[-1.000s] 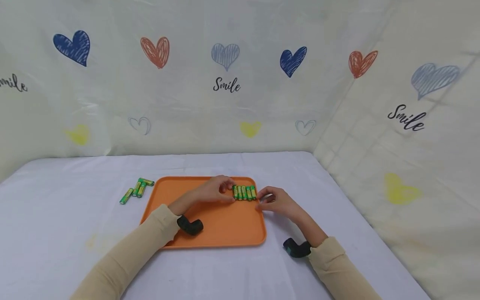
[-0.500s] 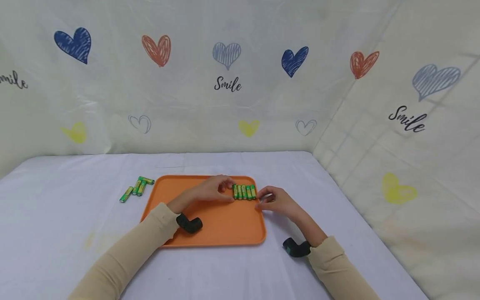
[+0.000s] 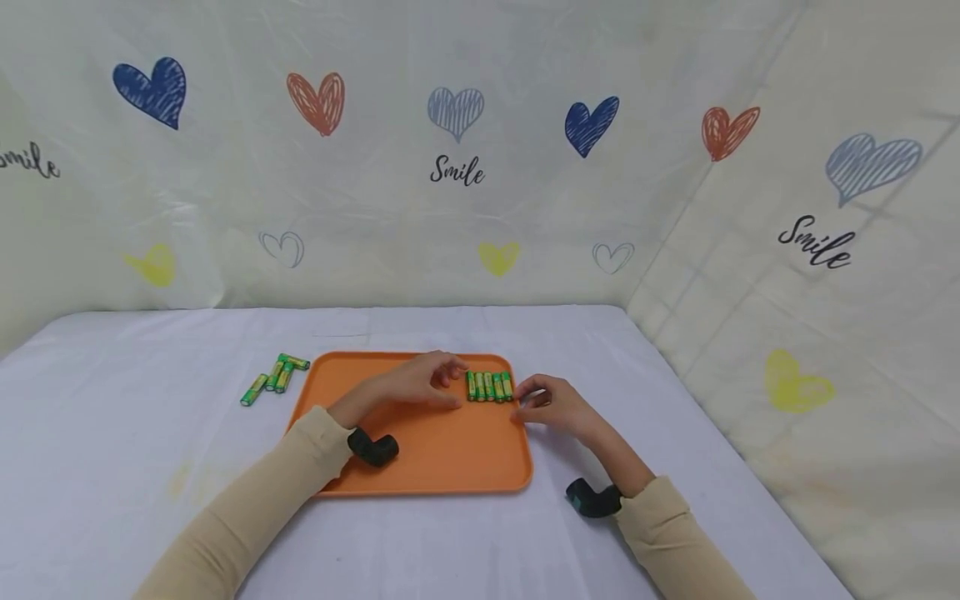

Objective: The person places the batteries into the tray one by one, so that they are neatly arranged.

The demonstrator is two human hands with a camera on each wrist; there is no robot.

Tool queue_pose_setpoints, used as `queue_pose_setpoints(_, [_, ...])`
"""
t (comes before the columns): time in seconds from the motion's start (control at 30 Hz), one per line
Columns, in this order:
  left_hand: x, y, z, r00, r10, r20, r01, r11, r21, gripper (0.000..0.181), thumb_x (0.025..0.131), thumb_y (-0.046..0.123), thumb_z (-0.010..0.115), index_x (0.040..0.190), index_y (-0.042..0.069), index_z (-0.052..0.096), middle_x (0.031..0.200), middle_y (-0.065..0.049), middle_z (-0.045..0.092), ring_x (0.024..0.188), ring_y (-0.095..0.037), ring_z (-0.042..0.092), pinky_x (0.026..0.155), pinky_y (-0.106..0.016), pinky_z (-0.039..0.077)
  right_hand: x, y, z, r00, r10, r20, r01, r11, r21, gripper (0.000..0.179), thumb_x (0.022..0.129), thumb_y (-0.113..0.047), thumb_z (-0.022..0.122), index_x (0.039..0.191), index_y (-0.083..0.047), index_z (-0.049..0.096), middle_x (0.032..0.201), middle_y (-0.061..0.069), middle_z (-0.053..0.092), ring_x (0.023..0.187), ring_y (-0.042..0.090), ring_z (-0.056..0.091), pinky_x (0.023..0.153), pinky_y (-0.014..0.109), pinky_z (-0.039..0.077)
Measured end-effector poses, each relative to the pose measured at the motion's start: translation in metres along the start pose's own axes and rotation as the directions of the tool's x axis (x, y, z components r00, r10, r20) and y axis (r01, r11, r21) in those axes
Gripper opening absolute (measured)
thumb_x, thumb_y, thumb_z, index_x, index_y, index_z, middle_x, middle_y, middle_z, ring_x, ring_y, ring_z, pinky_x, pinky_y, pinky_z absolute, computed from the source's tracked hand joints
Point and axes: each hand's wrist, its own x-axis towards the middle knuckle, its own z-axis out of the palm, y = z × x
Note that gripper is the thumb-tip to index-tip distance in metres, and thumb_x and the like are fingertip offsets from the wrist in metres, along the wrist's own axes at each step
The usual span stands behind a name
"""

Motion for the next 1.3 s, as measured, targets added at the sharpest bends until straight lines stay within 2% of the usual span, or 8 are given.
queue_pose_setpoints(0.3, [-0.009, -0.004, -0.01, 1.0, 0.022, 0.018, -0.022, 1.0, -0.004, 0.045, 0.09, 0.017, 0.072, 0.128, -0.002, 0.056, 0.119, -0.012, 0.059, 0.102, -0.019, 0.056, 0.091, -0.026, 0.047, 0.002, 0.004, -0.001, 1.0, -0.002, 0.0, 0.002, 1.0, 0.004, 0.035, 0.085, -0.018, 0.077, 0.11, 0.001, 0.061, 0.095, 0.007, 0.061, 0.085, 0.019, 0.056, 0.071, 0.026, 0.046])
queue_pose_setpoints(0.53, [-0.016, -0.008, -0.017, 1.0, -0.013, 0.025, 0.014, 1.0, -0.022, 0.044, 0.09, 0.016, 0.071, 0.128, 0.0, 0.057, 0.121, -0.009, 0.061, 0.103, -0.017, 0.057, 0.092, -0.026, 0.047, 0.0, 0.004, -0.001, 1.0, -0.029, 0.01, 0.029, 1.0, 0.011, 0.036, 0.085, -0.016, 0.076, 0.111, 0.003, 0.06, 0.098, 0.008, 0.063, 0.088, 0.019, 0.059, 0.074, 0.025, 0.048])
queue_pose_setpoints(0.7, [-0.022, -0.01, -0.023, 0.999, -0.025, 0.021, 0.025, 1.0, 0.004, 0.04, 0.091, 0.018, 0.07, 0.126, 0.001, 0.058, 0.121, -0.009, 0.062, 0.101, -0.017, 0.058, 0.09, -0.026, 0.047, 0.0, 0.004, 0.0, 1.0, -0.025, 0.012, 0.024, 1.0, 0.011, 0.036, 0.085, -0.016, 0.076, 0.111, 0.003, 0.06, 0.096, 0.008, 0.063, 0.088, 0.019, 0.058, 0.073, 0.024, 0.048])
queue_pose_setpoints(0.83, [-0.029, -0.011, -0.027, 0.999, -0.038, 0.006, 0.038, 0.999, 0.014, 0.039, 0.092, 0.019, 0.069, 0.126, 0.001, 0.059, 0.12, -0.009, 0.063, 0.099, -0.017, 0.058, 0.089, -0.026, 0.047, 0.001, 0.002, 0.001, 1.0, -0.025, 0.012, 0.025, 1.0, 0.004, 0.036, 0.086, -0.016, 0.076, 0.111, 0.003, 0.06, 0.095, 0.007, 0.062, 0.087, 0.019, 0.058, 0.073, 0.024, 0.048])
queue_pose_setpoints(1.03, [-0.042, -0.014, -0.034, 0.998, -0.064, -0.016, 0.064, 0.998, -0.021, 0.037, 0.092, 0.021, 0.069, 0.124, 0.004, 0.061, 0.118, -0.006, 0.063, 0.1, -0.016, 0.058, 0.09, -0.029, 0.048, 0.002, 0.002, 0.001, 1.0, -0.026, 0.009, 0.026, 1.0, -0.005, 0.037, 0.085, -0.017, 0.076, 0.112, 0.002, 0.06, 0.097, 0.008, 0.063, 0.088, 0.019, 0.058, 0.073, 0.024, 0.048])
queue_pose_setpoints(1.3, [-0.055, -0.019, -0.043, 0.997, -0.076, -0.002, 0.076, 0.997, -0.02, 0.036, 0.093, 0.022, 0.068, 0.124, 0.004, 0.061, 0.12, -0.007, 0.062, 0.106, -0.018, 0.058, 0.093, -0.031, 0.047, 0.001, 0.002, 0.002, 1.0, -0.014, 0.008, 0.014, 1.0, -0.009, 0.038, 0.086, -0.019, 0.076, 0.113, 0.002, 0.06, 0.1, 0.009, 0.063, 0.089, 0.019, 0.058, 0.073, 0.024, 0.049])
